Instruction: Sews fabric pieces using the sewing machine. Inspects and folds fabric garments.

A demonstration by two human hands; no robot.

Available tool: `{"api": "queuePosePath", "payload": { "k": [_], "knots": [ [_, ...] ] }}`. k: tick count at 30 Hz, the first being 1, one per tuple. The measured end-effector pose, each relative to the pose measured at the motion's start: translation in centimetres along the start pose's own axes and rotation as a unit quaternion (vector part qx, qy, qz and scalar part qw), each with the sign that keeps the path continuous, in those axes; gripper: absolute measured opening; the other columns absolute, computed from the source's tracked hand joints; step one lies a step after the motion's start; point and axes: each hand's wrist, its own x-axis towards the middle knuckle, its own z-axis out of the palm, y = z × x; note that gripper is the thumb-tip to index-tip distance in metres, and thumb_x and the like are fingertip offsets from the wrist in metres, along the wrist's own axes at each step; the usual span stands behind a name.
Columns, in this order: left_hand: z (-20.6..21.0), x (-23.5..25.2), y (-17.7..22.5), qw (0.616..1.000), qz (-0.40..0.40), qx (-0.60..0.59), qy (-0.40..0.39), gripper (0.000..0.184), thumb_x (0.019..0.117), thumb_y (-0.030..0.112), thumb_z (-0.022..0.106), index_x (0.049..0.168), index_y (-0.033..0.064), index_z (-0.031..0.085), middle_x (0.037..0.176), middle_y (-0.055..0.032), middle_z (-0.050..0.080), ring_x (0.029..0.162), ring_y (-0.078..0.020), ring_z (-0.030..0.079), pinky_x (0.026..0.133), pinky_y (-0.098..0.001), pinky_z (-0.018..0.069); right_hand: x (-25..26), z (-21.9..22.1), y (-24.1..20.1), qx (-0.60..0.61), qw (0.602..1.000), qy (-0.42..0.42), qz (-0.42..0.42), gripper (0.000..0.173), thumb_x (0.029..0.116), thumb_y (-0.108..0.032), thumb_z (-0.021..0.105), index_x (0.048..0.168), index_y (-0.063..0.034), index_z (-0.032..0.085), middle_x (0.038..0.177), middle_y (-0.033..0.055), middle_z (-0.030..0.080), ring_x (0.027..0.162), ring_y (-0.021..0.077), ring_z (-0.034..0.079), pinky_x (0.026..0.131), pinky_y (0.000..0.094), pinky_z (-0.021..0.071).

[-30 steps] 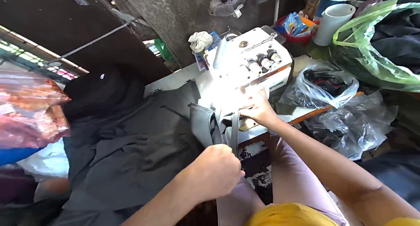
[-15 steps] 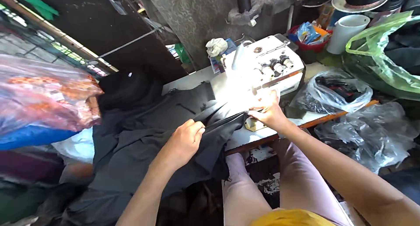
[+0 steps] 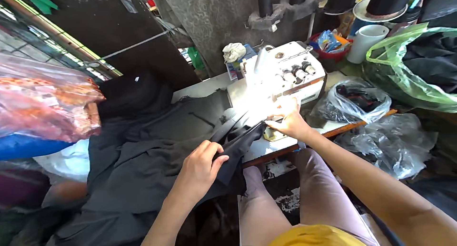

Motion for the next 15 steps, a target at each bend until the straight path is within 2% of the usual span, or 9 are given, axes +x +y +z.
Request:
{"api": "queuePosePath", "payload": {
  "k": [3,4,7,10,13,15],
  "knots": [
    [-0.4,-0.2,-0.5,0.986,0.023,-0.166,0.016,0.029,0.1041,0.037,0.055,0.102,0.01,0.067,0.095,0.0023,0.065,0.087,-0.0012,0.061,0.077,-0.0161,0.0521,0.1,-0.3,-0.1,0.003,1.0,-0.01,0.002,0.022,0.0813,-0.034,0.078,0.093,-0.0163,0.082,0.103,0.0101,0.065,0.112,0.0372,0.049,0.089,0.0574,0.0372],
    [-0.4,-0.3,-0.3,0.975,0.023,-0.22,0.034,0.028,0.1052,0.035,0.055,0.103,0.009,0.066,0.093,0.0041,0.065,0.083,0.0035,0.06,0.075,-0.0119,0.0511,0.1,-0.3,-0.1,0.004,1.0,-0.009,0.0,0.022,0.081,-0.035,0.078,0.093,-0.0162,0.082,0.104,0.0103,0.065,0.112,0.0374,0.049,0.089,0.0577,0.0369],
    [0.0,-0.5,0.2,0.968,-0.002,-0.227,0.105,0.022,0.103,0.027,0.058,0.1,0.0064,0.065,0.086,0.005,0.064,0.076,0.0069,0.058,0.069,-0.0092,0.0499,0.1,-0.3,0.0,0.001,1.0,-0.017,0.002,0.023,0.0819,-0.038,0.078,0.094,-0.0183,0.082,0.106,0.0101,0.066,0.115,0.038,0.048,0.09,0.0584,0.0368],
    [0.7,-0.9,0.3,0.967,-0.02,-0.2,0.154,0.019,0.1013,0.021,0.06,0.101,0.0025,0.065,0.085,0.0031,0.065,0.075,0.0069,0.058,0.069,-0.0093,0.0493,0.1,-0.3,0.2,-0.003,1.0,-0.019,-0.005,0.025,0.083,-0.041,0.077,0.095,-0.0201,0.083,0.106,0.0096,0.065,0.116,0.0387,0.048,0.091,0.0597,0.0375],
    [1.0,-1.6,0.6,0.959,0.016,-0.218,0.18,0.025,0.1028,0.02,0.061,0.119,0.002,0.061,0.091,0.0007,0.07,0.079,0.0035,0.064,0.073,-0.0127,0.0541,0.3,-0.6,-0.3,-0.016,0.999,-0.025,-0.025,0.026,0.0844,-0.042,0.076,0.096,-0.0204,0.083,0.107,0.011,0.064,0.114,0.0388,0.049,0.089,0.0594,0.0367],
    [0.9,-2.1,1.3,0.955,0.055,-0.233,0.177,0.03,0.1047,0.024,0.06,0.13,0.0083,0.057,0.098,0.0026,0.072,0.084,0.004,0.066,0.077,-0.013,0.0552,0.6,-0.4,-1.4,-0.023,0.997,-0.04,-0.068,0.025,0.0875,-0.04,0.074,0.098,-0.0177,0.081,0.107,0.0133,0.067,0.111,0.0401,0.056,0.09,0.066,0.0377]
  ]
}}
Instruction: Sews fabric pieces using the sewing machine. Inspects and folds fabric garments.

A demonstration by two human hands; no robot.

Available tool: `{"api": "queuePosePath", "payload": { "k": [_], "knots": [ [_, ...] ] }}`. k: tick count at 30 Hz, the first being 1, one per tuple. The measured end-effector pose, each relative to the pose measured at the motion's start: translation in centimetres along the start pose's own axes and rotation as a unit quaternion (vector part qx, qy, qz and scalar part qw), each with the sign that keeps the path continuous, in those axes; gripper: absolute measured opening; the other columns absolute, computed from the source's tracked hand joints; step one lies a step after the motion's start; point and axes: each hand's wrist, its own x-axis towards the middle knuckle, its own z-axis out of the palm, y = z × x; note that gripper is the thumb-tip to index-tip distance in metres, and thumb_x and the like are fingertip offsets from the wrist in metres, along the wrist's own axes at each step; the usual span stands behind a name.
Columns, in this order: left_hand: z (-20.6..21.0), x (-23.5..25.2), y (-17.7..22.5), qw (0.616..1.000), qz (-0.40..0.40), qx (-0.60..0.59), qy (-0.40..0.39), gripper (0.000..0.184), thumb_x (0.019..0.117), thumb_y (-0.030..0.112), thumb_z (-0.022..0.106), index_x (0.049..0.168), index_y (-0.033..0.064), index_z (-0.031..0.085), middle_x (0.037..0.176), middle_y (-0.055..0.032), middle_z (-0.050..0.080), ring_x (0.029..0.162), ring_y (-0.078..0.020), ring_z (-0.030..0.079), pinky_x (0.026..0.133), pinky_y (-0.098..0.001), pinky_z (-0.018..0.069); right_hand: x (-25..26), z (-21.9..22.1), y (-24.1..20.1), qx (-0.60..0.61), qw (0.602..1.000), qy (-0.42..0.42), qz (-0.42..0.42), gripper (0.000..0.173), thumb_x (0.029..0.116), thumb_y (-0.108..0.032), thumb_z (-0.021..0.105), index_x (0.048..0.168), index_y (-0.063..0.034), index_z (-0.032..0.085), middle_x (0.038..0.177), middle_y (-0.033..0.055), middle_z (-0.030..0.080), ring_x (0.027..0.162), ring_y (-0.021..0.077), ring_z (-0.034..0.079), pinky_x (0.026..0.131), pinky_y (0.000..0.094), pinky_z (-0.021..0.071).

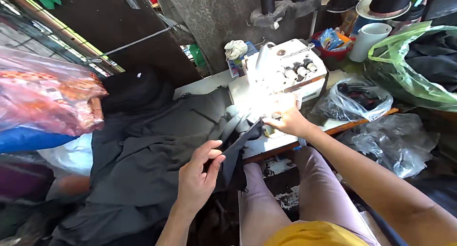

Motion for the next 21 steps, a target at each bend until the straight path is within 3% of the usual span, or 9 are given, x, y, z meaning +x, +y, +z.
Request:
{"api": "queuePosePath", "payload": {
  "k": [3,5,9,12,14,16,17,19,21],
  "knots": [
    [0.4,0.1,1.1,0.998,0.042,-0.044,-0.022,0.032,0.1056,0.021,0.058,0.137,0.0149,0.055,0.104,0.005,0.072,0.091,0.0048,0.066,0.082,-0.012,0.0544,0.7,-0.1,-4.2,0.062,0.991,-0.081,-0.082,0.016,0.0925,-0.032,0.073,0.099,-0.0194,0.079,0.106,0.0056,0.075,0.109,0.0312,0.067,0.093,0.0677,0.043],
    [0.8,0.5,1.6,0.996,0.055,-0.074,-0.013,0.033,0.1054,0.019,0.059,0.138,0.016,0.054,0.105,0.0052,0.071,0.091,0.0042,0.066,0.082,-0.0117,0.0539,0.9,-0.1,-7.5,0.145,0.972,-0.134,-0.125,0.01,0.0928,-0.023,0.072,0.093,-0.0167,0.079,0.123,0.0088,0.066,0.122,0.0296,0.056,0.102,0.0627,0.0364],
    [2.1,1.8,2.3,0.993,-0.006,-0.108,0.039,0.059,0.094,0.037,0.075,0.146,0.028,0.048,0.106,0.0115,0.071,0.092,0.0001,0.068,0.083,-0.0192,0.058,-0.1,-1.1,-9.0,0.248,0.96,-0.053,-0.118,0.012,0.0925,-0.02,0.072,0.089,-0.0119,0.08,0.12,0.0044,0.066,0.12,0.0163,0.055,0.107,0.0467,0.0366],
    [6.6,2.9,0.5,0.992,-0.071,0.1,0.027,0.068,0.0639,0.058,0.087,0.12,0.0201,0.074,0.108,-0.0027,0.07,0.11,-0.0271,0.058,0.092,-0.0516,0.0455,-2.2,-2.9,-8.3,0.357,0.932,0.057,-0.01,0.009,0.0911,-0.019,0.073,0.088,-0.0137,0.079,0.106,-0.0031,0.065,0.109,0.0081,0.058,0.097,0.0306,0.0484],
    [9.9,2.9,-3.3,0.976,-0.099,0.194,0.028,0.046,0.0661,0.05,0.084,0.103,0.0222,0.079,0.132,-0.0164,0.061,0.133,-0.0496,0.042,0.099,-0.0723,0.033,-4.7,-3.7,-7.6,0.372,0.92,0.115,0.035,0.006,0.0905,-0.023,0.075,0.089,-0.019,0.079,0.106,-0.0068,0.064,0.11,0.006,0.057,0.094,0.0252,0.0497],
    [11.1,2.9,-6.9,0.98,-0.093,0.17,0.049,0.031,0.0775,0.033,0.08,0.101,0.0128,0.075,0.152,-0.0271,0.044,0.147,-0.0542,0.027,0.113,-0.0729,0.0254,-7.5,-3.9,-6.6,0.351,0.925,0.137,0.057,0.007,0.0909,-0.034,0.077,0.092,-0.0268,0.079,0.106,-0.0117,0.063,0.112,0.0022,0.054,0.097,0.0225,0.0447],
    [11.0,3.0,-7.7,0.984,-0.084,0.15,0.043,0.027,0.0807,0.024,0.078,0.101,0.007,0.073,0.152,-0.028,0.044,0.145,-0.0496,0.036,0.114,-0.0647,0.0351,-9.0,-3.7,-6.1,0.341,0.928,0.136,0.066,0.008,0.0907,-0.037,0.077,0.093,-0.0291,0.079,0.106,-0.0127,0.062,0.112,0.0009,0.053,0.097,0.0203,0.0441],
    [10.4,3.4,-8.2,0.99,-0.046,0.131,0.015,0.022,0.0805,0.014,0.076,0.097,0.0011,0.072,0.139,-0.0259,0.058,0.121,-0.0387,0.065,0.094,-0.0517,0.0572,-11.7,-2.8,-5.2,0.344,0.925,0.133,0.095,0.009,0.0887,-0.038,0.079,0.094,-0.0306,0.079,0.105,-0.0134,0.062,0.109,0.0004,0.052,0.097,0.0204,0.0411],
    [9.5,4.1,-7.7,0.99,-0.022,0.135,-0.017,0.017,0.0818,0.009,0.073,0.097,0.0006,0.072,0.133,-0.0234,0.062,0.111,-0.0347,0.069,0.087,-0.0491,0.0592,-13.4,-2.2,-4.6,0.341,0.922,0.134,0.122,0.01,0.0876,-0.039,0.08,0.096,-0.0332,0.08,0.104,-0.0145,0.062,0.109,0.0002,0.052,0.099,0.0217,0.039]
  ]
}}
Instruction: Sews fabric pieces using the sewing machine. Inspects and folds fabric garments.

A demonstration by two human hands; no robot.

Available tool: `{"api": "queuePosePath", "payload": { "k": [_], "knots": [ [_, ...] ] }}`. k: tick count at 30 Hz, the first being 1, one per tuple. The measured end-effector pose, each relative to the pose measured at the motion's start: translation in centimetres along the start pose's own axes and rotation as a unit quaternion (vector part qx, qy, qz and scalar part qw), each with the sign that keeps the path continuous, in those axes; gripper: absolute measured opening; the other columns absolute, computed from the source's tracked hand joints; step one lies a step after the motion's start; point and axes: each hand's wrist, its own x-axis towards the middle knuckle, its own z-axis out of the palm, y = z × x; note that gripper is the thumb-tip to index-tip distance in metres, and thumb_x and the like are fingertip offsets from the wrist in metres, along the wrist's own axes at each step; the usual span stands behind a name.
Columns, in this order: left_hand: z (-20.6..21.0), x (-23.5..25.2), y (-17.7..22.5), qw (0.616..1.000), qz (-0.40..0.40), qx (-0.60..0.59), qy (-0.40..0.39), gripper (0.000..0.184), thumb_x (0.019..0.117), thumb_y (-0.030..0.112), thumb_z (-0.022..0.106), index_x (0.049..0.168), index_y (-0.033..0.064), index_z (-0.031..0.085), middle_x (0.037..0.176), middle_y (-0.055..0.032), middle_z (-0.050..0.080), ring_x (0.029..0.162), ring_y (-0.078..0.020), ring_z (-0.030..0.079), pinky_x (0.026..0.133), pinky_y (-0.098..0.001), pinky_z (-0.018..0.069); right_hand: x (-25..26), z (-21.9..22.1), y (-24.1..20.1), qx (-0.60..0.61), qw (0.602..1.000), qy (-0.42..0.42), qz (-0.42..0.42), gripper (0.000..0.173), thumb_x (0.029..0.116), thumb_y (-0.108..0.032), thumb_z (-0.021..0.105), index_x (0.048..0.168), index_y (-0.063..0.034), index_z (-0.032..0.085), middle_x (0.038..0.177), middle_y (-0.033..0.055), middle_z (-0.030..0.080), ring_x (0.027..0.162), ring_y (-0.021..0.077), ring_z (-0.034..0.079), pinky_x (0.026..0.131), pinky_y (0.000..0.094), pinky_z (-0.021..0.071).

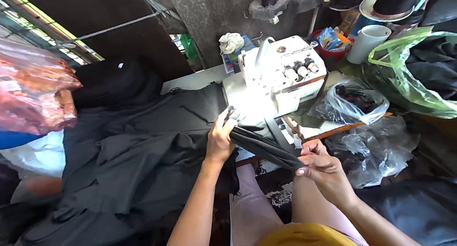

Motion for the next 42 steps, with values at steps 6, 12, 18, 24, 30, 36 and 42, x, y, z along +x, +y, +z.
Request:
{"api": "queuePosePath", "payload": {
  "k": [6,12,18,24,30,36,42],
  "knots": [
    [-2.9,3.5,0.0,0.994,0.06,0.086,-0.028,0.021,0.0803,0.007,0.074,0.101,0.0038,0.074,0.127,-0.0264,0.061,0.109,-0.0423,0.064,0.09,-0.0535,0.0542,1.2,0.7,2.7,-0.084,0.996,0.032,0.022,0.01,0.0863,-0.041,0.079,0.089,-0.0313,0.081,0.096,-0.0123,0.06,0.106,0.0014,0.05,0.1,0.0295,0.0342],
    [-9.6,7.2,2.8,0.959,0.114,0.252,-0.066,0.037,0.0753,0.021,0.079,0.111,0.01,0.073,0.136,-0.0263,0.055,0.114,-0.0535,0.053,0.087,-0.066,0.0451,6.7,2.3,5.2,-0.134,0.989,0.039,0.055,0.011,0.0845,-0.028,0.079,0.092,-0.0201,0.083,0.098,-0.0007,0.063,0.109,0.0172,0.054,0.102,0.0472,0.0352],
    [-16.5,5.1,11.1,0.919,0.114,0.295,-0.236,0.058,0.0869,0.066,0.064,0.089,0.0088,0.076,0.143,-0.023,0.056,0.13,-0.0611,0.044,0.092,-0.079,0.0353,12.4,3.6,5.3,-0.157,0.981,0.026,0.108,0.008,0.0854,-0.015,0.078,0.089,-0.0081,0.08,0.111,0.0145,0.064,0.121,0.0394,0.047,0.098,0.0651,0.0354],
    [-10.8,3.6,10.4,0.846,0.242,0.167,-0.445,0.048,0.0926,0.059,0.059,0.085,0.0134,0.072,0.077,-0.006,0.07,0.085,-0.0281,0.072,0.094,-0.0615,0.0487,14.4,3.3,4.3,-0.262,0.954,-0.024,0.141,0.021,0.087,-0.024,0.079,0.085,-0.0047,0.073,0.105,0.0155,0.065,0.117,0.0411,0.05,0.091,0.0657,0.0358],
    [-17.8,5.5,5.6,0.891,0.042,0.346,-0.291,0.033,0.0995,0.029,0.066,0.126,0.0095,0.071,0.086,-0.0228,0.071,0.072,-0.0463,0.069,0.063,-0.0657,0.0513,14.2,2.5,4.6,-0.31,0.947,-0.074,0.034,0.03,0.0848,-0.039,0.081,0.092,-0.0101,0.079,0.106,0.0133,0.066,0.115,0.0404,0.051,0.087,0.0632,0.0387],
    [-16.2,0.9,9.5,0.909,0.144,0.329,-0.213,0.029,0.0977,0.028,0.058,0.081,0.0064,0.069,0.061,-0.0079,0.063,0.058,-0.026,0.068,0.079,-0.0505,0.0561,15.1,4.7,1.0,-0.285,0.929,-0.199,-0.128,0.025,0.0973,-0.036,0.065,0.112,-0.0229,0.081,0.115,0.0052,0.074,0.113,0.0315,0.063,0.094,0.067,0.0397],
    [-16.4,-1.2,7.9,0.921,0.127,0.309,-0.202,0.029,0.1011,0.022,0.05,0.083,0.0074,0.068,0.066,-0.0062,0.066,0.064,-0.024,0.07,0.079,-0.0466,0.0554,17.1,8.3,-1.8,-0.225,0.882,-0.351,-0.218,0.011,0.0916,-0.015,0.072,0.096,-0.0166,0.083,0.09,0.0011,0.071,0.097,0.0231,0.06,0.087,0.0448,0.0431]
  ]
}}
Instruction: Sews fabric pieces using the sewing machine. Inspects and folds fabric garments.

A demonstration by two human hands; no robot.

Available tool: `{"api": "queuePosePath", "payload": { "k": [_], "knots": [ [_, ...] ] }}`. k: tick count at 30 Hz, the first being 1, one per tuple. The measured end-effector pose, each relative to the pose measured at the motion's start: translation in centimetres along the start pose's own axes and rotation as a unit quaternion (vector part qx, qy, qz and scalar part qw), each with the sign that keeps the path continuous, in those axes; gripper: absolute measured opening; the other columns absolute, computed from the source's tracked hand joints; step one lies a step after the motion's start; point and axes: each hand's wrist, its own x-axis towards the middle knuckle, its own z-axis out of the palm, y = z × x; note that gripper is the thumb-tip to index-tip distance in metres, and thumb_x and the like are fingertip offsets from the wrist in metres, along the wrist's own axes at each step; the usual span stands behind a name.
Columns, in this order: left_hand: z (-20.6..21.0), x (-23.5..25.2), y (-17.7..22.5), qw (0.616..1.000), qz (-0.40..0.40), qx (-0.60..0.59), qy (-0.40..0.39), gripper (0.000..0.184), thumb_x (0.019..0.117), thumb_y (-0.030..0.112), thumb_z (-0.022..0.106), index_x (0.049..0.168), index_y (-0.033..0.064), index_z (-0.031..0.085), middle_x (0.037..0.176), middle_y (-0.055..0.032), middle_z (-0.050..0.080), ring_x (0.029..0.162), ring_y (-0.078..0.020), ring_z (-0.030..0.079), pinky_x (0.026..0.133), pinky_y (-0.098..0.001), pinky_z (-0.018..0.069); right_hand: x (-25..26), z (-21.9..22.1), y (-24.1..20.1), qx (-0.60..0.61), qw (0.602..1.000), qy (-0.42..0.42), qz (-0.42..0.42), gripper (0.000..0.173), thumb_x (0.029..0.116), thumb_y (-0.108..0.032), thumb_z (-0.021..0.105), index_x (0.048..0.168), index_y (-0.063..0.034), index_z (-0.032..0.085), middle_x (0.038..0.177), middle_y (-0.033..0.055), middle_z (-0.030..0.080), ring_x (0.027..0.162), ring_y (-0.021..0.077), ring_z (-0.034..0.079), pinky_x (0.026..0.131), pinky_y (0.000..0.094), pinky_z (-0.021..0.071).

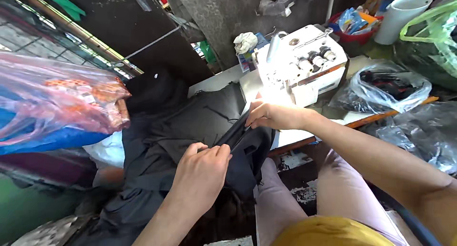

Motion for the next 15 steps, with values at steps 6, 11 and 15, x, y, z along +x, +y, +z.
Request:
{"api": "queuePosePath", "payload": {
  "k": [6,11,15],
  "knots": [
    [1.3,-1.5,-0.1,0.997,-0.031,-0.051,0.04,0.044,0.1037,0.041,0.047,0.085,0.0079,0.07,0.069,-0.0053,0.068,0.067,-0.0216,0.07,0.084,-0.046,0.0548,1.3,1.3,2.0,0.091,0.995,-0.037,-0.027,0.009,0.0908,-0.008,0.072,0.088,-0.0077,0.081,0.081,0.0034,0.072,0.09,0.0181,0.06,0.088,0.0379,0.0395],
    [2.4,-1.8,-0.2,0.99,-0.058,-0.1,0.085,0.045,0.1063,0.039,0.045,0.084,0.0095,0.071,0.071,-0.0039,0.069,0.069,-0.0182,0.07,0.087,-0.0436,0.0519,0.4,0.6,2.3,0.161,0.98,-0.102,-0.049,0.019,0.097,-0.007,0.061,0.089,0.0005,0.077,0.079,0.0064,0.069,0.081,0.0114,0.059,0.081,0.0312,0.0415],
    [2.6,-2.0,-0.6,0.968,-0.064,-0.216,0.108,0.034,0.1047,0.032,0.05,0.09,0.0123,0.075,0.079,0.0019,0.073,0.074,-0.0075,0.065,0.087,-0.0339,0.046,-1.0,-0.5,0.8,0.183,0.977,-0.105,0.022,0.014,0.0947,-0.014,0.069,0.092,-0.0017,0.076,0.085,0.0032,0.067,0.082,0.0059,0.061,0.075,0.0225,0.0499]
  ]
}}
